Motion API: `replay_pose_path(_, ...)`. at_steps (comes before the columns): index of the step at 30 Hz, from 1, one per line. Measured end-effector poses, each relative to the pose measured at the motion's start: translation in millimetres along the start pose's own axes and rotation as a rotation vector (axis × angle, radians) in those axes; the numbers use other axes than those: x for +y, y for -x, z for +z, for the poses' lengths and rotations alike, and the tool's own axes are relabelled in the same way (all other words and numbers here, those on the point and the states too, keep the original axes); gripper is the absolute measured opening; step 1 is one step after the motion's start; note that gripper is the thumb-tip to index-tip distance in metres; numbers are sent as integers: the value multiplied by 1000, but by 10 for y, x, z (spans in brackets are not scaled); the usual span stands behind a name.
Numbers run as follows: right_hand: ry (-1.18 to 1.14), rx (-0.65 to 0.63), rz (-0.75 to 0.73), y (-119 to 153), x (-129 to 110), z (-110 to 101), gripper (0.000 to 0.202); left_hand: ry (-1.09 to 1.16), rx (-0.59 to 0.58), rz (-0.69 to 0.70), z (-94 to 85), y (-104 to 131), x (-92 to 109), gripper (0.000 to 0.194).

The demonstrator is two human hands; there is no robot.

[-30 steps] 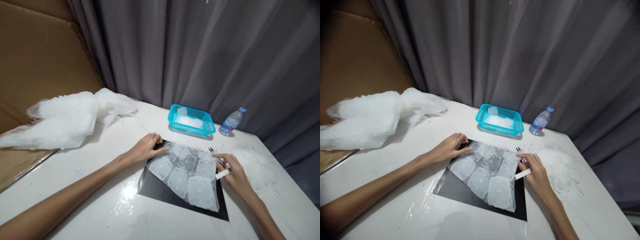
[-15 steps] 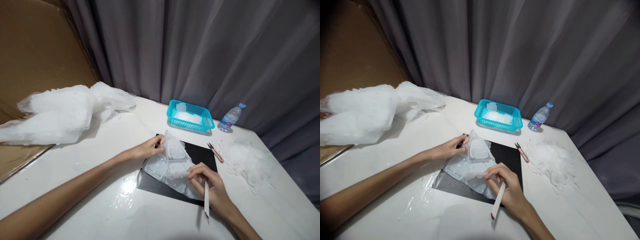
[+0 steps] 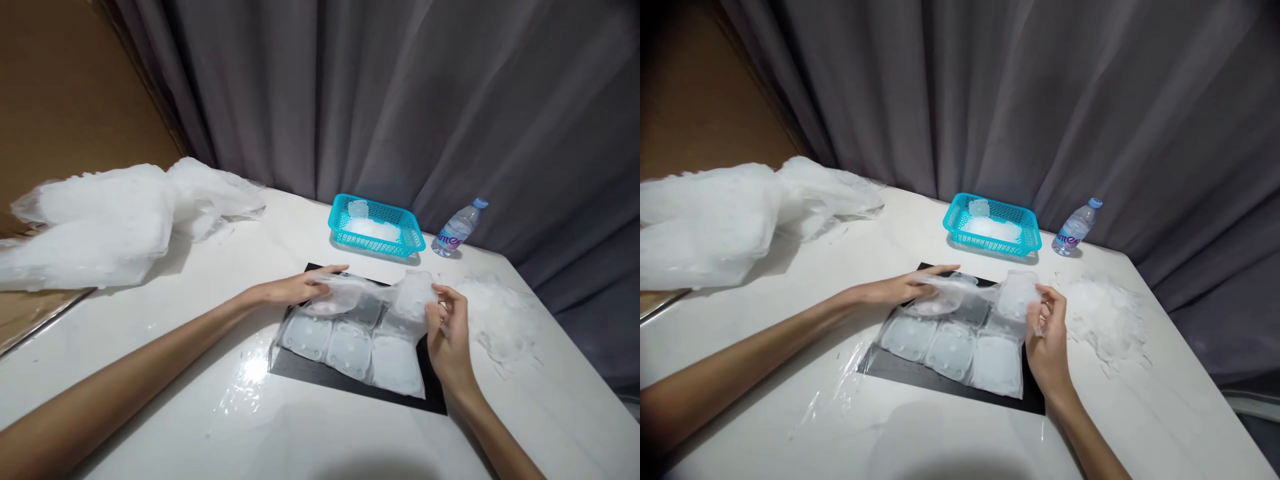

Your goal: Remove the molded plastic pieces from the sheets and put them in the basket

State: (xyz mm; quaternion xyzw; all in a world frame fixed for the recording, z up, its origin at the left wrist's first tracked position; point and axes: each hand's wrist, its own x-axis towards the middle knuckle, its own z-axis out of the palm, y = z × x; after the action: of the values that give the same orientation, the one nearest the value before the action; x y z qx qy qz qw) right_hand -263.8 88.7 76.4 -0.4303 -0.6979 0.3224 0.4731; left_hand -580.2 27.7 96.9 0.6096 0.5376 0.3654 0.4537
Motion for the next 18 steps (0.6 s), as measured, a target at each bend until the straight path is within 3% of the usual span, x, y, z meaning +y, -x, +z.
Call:
replay_pose_path(3,85,50,63,-77,75,-25,38,-132,-69,32,-26,-53,-38,49)
replay_pose_path(7,159,-57,58,-104,145,12,36,-320,77,104,70,-79,-131,68)
replay_pose_path(15,405,-118,54,-114,200,8,40,-513,195,101,153,18,-17,24)
replay_pose_path(18,407,-114,36,-120,216,-4,40,-477,263,110,180,47,8,19)
